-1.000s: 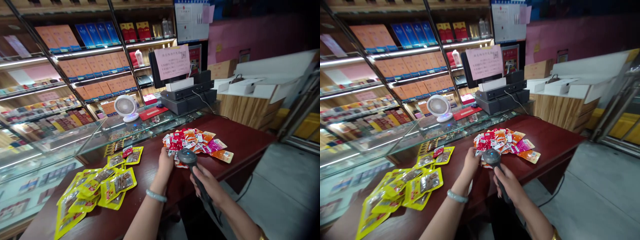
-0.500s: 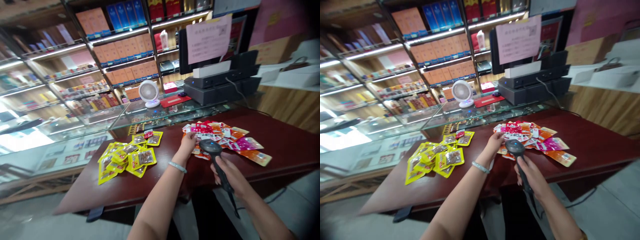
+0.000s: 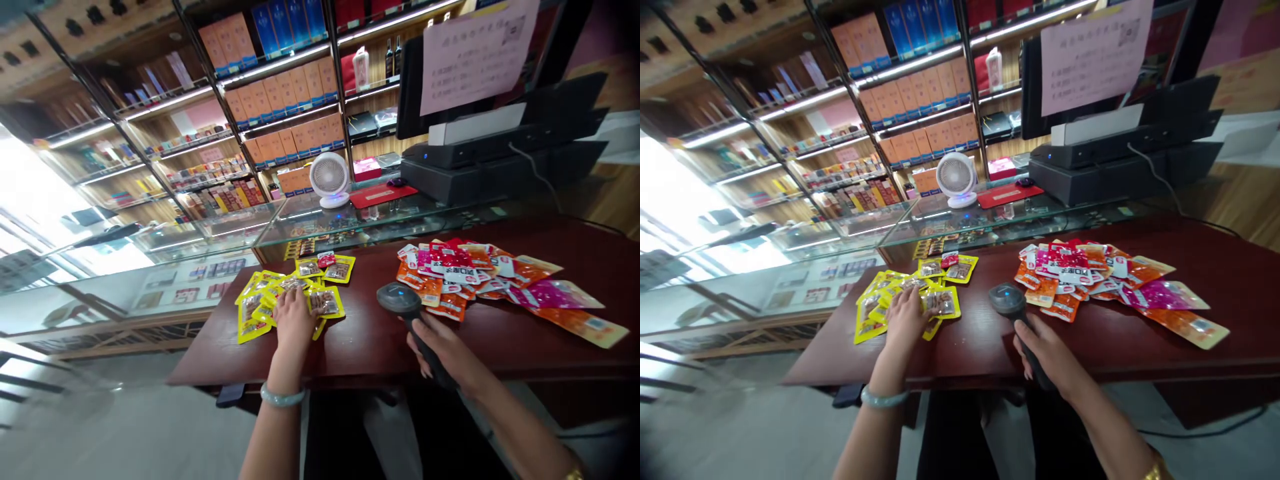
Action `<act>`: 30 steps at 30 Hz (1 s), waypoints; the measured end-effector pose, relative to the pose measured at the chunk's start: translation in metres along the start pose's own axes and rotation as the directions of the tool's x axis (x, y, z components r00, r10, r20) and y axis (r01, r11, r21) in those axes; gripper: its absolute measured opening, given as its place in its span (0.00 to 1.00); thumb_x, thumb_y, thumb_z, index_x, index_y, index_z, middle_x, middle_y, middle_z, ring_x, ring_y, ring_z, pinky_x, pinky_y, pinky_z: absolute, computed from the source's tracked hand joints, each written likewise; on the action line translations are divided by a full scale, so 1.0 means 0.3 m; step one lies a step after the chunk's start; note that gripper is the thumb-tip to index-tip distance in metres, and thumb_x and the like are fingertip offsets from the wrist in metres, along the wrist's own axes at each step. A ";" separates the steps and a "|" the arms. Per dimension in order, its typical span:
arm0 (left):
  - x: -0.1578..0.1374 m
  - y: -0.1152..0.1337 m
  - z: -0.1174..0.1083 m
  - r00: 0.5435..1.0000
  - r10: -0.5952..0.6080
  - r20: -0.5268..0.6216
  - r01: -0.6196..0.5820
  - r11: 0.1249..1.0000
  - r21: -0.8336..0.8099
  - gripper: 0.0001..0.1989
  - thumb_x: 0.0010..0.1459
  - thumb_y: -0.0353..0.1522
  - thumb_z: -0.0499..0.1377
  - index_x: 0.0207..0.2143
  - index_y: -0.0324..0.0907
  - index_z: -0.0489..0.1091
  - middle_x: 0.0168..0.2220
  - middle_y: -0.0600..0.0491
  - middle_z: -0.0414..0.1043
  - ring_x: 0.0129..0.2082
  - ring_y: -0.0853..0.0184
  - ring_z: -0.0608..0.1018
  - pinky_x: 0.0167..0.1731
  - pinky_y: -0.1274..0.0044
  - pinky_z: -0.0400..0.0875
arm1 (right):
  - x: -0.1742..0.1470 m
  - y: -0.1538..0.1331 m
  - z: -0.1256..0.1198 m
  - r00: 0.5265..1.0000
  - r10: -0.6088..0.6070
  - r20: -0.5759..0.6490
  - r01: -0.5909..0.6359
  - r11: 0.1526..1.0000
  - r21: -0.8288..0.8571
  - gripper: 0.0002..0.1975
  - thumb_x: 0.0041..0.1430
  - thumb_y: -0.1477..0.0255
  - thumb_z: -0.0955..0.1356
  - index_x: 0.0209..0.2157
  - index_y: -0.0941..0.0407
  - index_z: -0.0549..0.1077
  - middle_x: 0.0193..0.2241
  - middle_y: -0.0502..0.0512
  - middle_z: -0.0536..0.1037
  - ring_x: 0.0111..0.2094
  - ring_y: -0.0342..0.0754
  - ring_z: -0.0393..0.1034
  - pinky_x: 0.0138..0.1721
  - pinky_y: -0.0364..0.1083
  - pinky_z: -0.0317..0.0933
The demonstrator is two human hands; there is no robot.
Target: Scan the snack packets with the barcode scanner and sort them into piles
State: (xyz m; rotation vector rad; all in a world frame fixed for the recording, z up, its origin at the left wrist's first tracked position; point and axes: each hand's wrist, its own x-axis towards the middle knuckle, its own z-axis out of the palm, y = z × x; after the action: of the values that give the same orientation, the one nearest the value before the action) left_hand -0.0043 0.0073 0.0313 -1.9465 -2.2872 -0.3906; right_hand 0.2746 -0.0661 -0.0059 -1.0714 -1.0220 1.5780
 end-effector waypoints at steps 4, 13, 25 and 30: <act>0.007 -0.033 -0.001 0.998 0.030 0.053 -0.034 0.996 0.084 0.37 0.52 0.43 0.62 0.62 0.42 0.58 0.61 0.39 0.61 0.61 0.47 0.60 0.56 0.60 0.56 | 0.022 0.023 0.052 0.998 0.001 0.055 0.001 1.000 -0.026 0.21 0.57 0.49 0.66 0.36 0.53 0.62 0.20 0.41 0.66 0.12 0.36 0.57 0.14 0.39 0.57; -0.021 -0.016 0.005 0.998 0.027 0.061 -0.022 0.996 -0.085 0.17 0.52 0.43 0.61 0.39 0.42 0.67 0.41 0.46 0.73 0.45 0.55 0.73 0.43 0.69 0.64 | 0.036 0.057 0.089 0.993 0.023 0.114 -0.021 1.000 -0.014 0.21 0.58 0.50 0.65 0.37 0.53 0.62 0.19 0.39 0.64 0.11 0.35 0.56 0.13 0.37 0.56; -0.046 0.045 0.169 0.987 -0.111 0.115 0.160 0.674 -0.721 0.14 0.53 0.43 0.59 0.33 0.44 0.62 0.28 0.57 0.70 0.22 0.69 0.72 0.22 0.79 0.65 | 0.039 0.040 0.086 0.991 0.003 0.131 0.000 1.000 -0.024 0.22 0.58 0.49 0.65 0.41 0.54 0.63 0.19 0.39 0.65 0.11 0.36 0.57 0.13 0.38 0.57; -0.035 0.073 0.151 0.982 -0.130 0.140 0.191 0.627 -0.755 0.14 0.52 0.43 0.60 0.32 0.43 0.63 0.26 0.56 0.69 0.21 0.70 0.72 0.19 0.80 0.65 | 0.046 0.030 0.077 0.993 0.001 0.118 0.001 1.000 -0.015 0.23 0.58 0.48 0.64 0.41 0.54 0.63 0.19 0.39 0.65 0.11 0.36 0.57 0.13 0.37 0.56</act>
State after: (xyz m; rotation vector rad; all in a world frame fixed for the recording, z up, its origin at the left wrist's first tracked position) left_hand 0.0226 0.0124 -0.0122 -2.0483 -2.5967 -1.5806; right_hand 0.2479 -0.0576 -0.0106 -0.9973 -1.1150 1.6521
